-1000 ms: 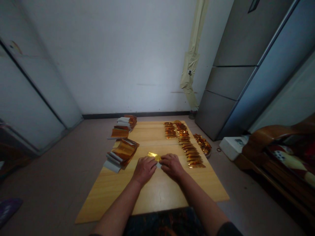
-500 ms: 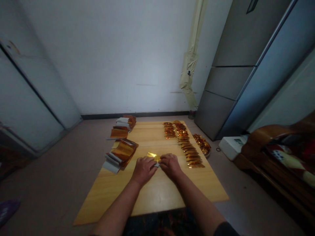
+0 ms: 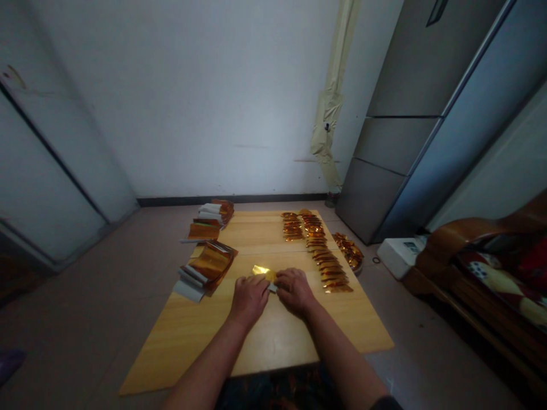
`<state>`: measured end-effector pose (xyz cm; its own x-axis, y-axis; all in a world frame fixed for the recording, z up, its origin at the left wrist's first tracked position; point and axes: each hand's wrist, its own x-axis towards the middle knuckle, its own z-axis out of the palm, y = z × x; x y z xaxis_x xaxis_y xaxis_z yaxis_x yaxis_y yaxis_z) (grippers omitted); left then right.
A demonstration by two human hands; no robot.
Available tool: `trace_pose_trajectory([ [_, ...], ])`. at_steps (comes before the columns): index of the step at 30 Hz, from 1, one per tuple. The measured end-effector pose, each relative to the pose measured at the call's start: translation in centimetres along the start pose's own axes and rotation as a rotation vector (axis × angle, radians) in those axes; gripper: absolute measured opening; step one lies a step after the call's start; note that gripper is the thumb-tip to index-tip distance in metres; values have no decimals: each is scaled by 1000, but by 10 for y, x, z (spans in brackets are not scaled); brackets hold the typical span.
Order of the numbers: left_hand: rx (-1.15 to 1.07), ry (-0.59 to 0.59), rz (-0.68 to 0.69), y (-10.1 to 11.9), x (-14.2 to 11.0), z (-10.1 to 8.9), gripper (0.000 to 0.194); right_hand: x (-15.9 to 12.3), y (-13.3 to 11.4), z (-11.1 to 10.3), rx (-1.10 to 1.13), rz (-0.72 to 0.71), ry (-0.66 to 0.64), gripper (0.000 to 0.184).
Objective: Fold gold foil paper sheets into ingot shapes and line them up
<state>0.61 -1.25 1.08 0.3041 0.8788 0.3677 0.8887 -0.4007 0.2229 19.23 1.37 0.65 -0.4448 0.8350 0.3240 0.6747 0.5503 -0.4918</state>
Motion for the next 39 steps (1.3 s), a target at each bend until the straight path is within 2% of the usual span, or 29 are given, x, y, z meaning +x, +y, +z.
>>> trace_pose_trajectory([
  [6, -23, 53, 6, -2, -4, 5, 18, 0, 1, -1, -1, -15, 7, 27],
  [17, -31, 33, -9, 0, -3, 3, 19, 1, 10, 8, -24, -66, 11, 10],
  [21, -37, 24, -22, 0, -3, 2, 19, 3, 5, 5, -29, -20, 37, 11],
  [28, -70, 13, -60, 1, -2, -2, 21, 5, -11, -4, -66, 29, 7, 14],
  [39, -100, -3, -62, 1, -1, -4, 22, 23, -15, -4, -110, 102, -57, 16],
])
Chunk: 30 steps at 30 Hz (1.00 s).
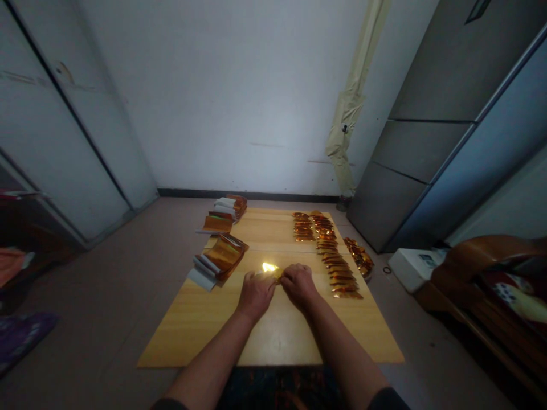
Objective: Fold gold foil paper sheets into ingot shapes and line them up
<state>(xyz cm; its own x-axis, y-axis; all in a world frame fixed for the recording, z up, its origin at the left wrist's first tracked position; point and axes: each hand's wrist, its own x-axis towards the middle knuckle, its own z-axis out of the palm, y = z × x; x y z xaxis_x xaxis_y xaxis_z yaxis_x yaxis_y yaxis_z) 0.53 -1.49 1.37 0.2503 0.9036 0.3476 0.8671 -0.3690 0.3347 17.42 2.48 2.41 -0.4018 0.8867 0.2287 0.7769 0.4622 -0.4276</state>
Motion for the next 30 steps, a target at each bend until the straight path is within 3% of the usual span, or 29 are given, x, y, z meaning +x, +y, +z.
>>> trace_pose_trajectory([
  [9, -5, -3, -38, 2, -1, -1, 21, 7, -1, 4, -21, 75, -42, 13],
  [18, -1, 7, 37, 1, -5, -2, 23, 12, 3, 6, -2, 96, -78, 12],
  [30, -9, 7, 7, 0, -5, -1, 19, 7, 9, 12, 105, 81, 37, 21],
])
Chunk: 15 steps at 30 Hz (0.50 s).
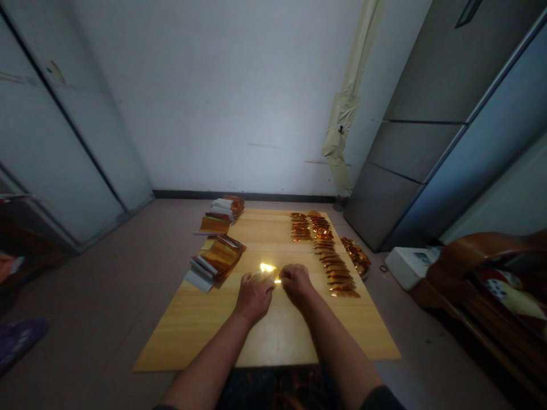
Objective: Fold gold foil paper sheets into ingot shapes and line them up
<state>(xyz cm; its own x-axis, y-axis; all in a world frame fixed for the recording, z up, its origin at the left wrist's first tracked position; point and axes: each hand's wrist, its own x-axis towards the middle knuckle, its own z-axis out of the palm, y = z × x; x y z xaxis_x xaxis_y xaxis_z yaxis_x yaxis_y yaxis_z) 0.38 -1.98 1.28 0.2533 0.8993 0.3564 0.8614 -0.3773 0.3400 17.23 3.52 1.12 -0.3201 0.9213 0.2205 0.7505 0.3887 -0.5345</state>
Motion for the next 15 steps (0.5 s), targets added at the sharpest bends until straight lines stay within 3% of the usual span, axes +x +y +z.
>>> trace_pose_trajectory([
  [6, 9, -25, -11, 2, 0, -2, 20, 1, 0, -1, 35, 36, 11, 28],
  [12, 11, -14, -22, 2, -1, -1, 21, 1, -5, 2, -18, 37, 32, 14],
  [15, 3, -9, -35, 2, 0, 0, 19, 1, 1, 3, -13, 22, 62, 22],
])
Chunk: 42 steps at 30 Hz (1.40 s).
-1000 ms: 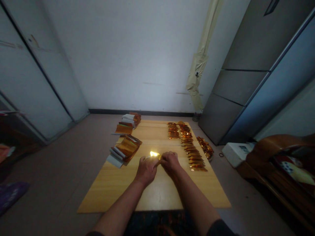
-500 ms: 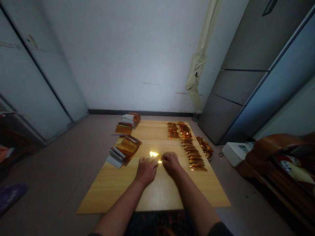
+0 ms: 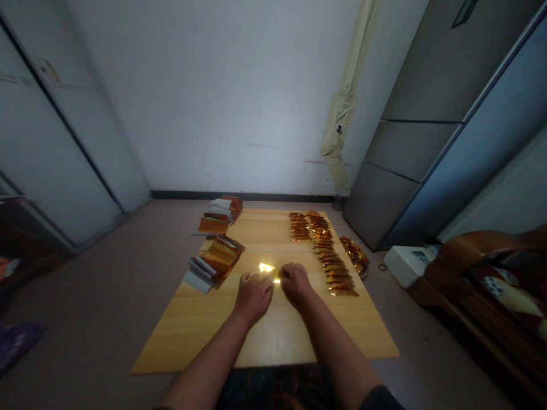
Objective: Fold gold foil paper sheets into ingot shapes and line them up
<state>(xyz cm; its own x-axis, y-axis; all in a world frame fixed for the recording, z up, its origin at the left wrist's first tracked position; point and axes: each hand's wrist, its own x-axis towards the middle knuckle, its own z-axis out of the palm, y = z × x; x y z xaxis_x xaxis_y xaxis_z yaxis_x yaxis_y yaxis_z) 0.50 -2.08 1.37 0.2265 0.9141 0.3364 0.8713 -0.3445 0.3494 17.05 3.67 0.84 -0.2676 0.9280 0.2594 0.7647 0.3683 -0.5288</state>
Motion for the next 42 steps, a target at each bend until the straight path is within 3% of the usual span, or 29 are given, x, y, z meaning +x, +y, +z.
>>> trace_pose_trajectory([
  [7, 23, 11, -57, 4, 10, -3, 17, -11, 4, -8, -103, -185, -69, 26],
  [12, 127, 74, -82, 3, 16, 4, 16, -26, -16, -7, -204, -194, -46, 15],
  [17, 140, 45, -104, -1, 18, 8, 13, -31, -29, -8, -184, -207, -81, 13],
  [23, 61, -21, -24, -5, 19, 10, 18, -23, -9, -11, -55, -290, -128, 19],
  [29, -18, -17, 70, -10, 9, 2, 18, -15, 10, -2, 70, -375, -82, 15],
  [35, -61, -4, 45, -10, 1, -4, 13, -13, 7, -4, 76, -403, -74, 14],
  [42, 62, -9, 34, 1, 7, -7, 12, -13, 2, -13, 65, -352, -111, 14],
])
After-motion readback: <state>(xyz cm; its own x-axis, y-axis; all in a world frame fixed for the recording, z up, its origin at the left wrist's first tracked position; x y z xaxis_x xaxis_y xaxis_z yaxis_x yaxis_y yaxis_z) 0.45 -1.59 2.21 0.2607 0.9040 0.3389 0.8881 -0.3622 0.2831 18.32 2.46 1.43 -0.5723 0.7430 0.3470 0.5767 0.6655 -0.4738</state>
